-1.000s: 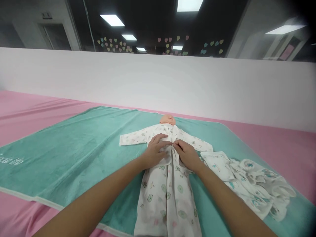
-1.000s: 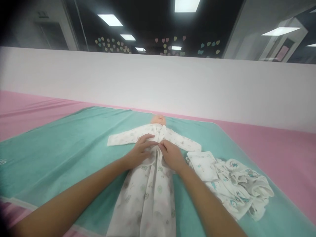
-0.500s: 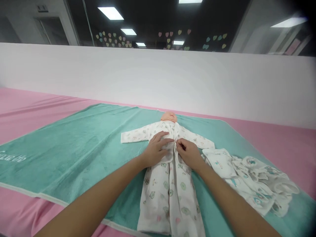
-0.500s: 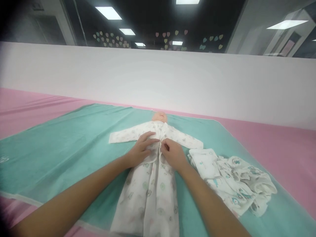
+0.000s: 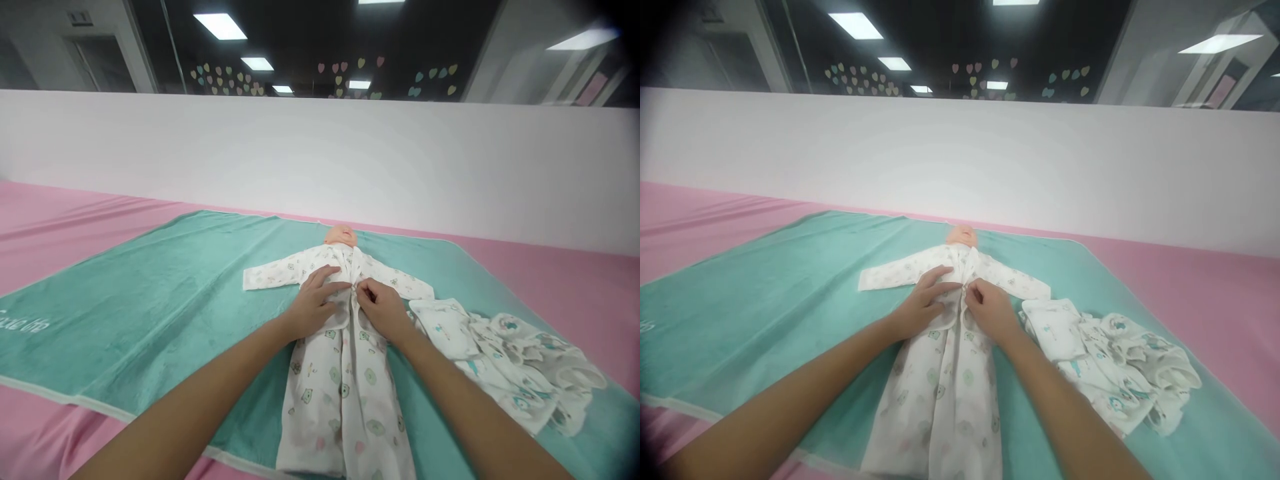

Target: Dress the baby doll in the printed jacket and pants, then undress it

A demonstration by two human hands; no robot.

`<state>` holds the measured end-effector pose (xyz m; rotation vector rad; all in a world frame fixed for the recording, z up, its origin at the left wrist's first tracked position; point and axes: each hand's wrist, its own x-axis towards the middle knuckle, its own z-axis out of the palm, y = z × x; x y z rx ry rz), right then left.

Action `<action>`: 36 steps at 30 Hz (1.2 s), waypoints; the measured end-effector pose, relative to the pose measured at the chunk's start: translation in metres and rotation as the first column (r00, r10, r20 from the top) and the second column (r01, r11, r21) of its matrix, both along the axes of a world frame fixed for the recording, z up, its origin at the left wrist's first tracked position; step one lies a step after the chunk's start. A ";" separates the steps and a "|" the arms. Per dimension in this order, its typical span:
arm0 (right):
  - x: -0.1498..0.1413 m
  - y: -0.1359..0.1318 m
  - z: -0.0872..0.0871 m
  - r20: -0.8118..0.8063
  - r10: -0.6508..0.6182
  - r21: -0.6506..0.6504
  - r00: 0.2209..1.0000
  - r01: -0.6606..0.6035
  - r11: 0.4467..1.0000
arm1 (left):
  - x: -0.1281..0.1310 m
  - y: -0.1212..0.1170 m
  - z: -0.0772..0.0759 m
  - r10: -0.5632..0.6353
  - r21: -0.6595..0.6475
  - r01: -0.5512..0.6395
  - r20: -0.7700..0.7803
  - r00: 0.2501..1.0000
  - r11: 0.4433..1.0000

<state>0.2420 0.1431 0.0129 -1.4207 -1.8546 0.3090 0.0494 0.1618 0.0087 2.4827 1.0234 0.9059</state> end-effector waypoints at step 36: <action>-0.022 -0.010 0.002 -0.180 -0.043 0.026 0.983 0.049 0.998 | 0.001 -0.003 0.001 0.052 -0.144 -0.035 0.116 0.992 0.989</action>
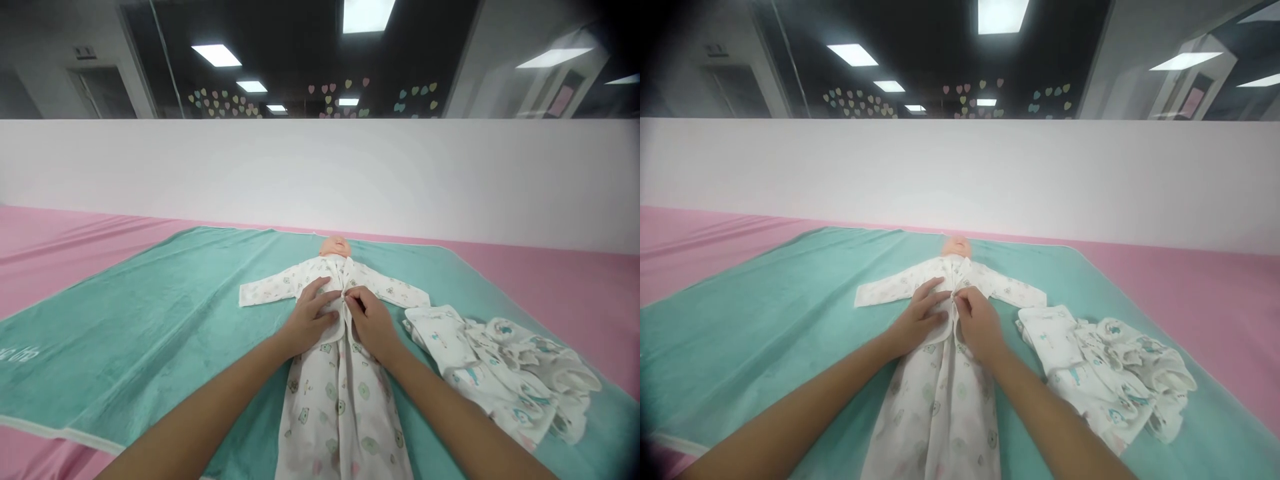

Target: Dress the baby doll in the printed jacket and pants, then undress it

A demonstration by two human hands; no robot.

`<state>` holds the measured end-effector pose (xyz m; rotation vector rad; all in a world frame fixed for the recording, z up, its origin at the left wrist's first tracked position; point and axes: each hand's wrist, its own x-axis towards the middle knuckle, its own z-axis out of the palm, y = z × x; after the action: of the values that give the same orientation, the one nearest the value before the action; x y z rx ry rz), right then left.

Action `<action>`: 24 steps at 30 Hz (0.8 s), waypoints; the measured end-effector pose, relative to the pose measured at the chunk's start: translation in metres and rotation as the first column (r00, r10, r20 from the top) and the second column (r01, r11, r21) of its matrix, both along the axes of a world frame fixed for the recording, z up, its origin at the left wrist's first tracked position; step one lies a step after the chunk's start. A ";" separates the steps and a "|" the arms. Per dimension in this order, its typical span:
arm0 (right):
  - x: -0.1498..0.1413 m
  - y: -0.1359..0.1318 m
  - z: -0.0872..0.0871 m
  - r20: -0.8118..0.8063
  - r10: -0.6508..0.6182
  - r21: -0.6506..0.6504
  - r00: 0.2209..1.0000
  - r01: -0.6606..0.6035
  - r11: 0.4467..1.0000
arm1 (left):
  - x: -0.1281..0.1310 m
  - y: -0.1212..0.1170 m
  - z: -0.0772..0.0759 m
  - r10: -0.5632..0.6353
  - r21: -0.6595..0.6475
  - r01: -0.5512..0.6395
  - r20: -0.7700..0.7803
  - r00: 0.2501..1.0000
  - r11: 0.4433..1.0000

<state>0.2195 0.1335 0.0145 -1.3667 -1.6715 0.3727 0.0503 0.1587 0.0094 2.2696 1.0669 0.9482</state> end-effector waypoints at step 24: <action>0.039 0.026 -0.014 -0.233 -0.261 0.000 0.937 0.269 0.963 | 0.006 -0.005 0.004 0.146 0.189 -0.140 -0.017 0.989 0.972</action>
<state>0.2586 0.1593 0.0008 -1.4442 -1.2779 0.3329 0.0558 0.1534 0.0139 2.3905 1.2142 1.1179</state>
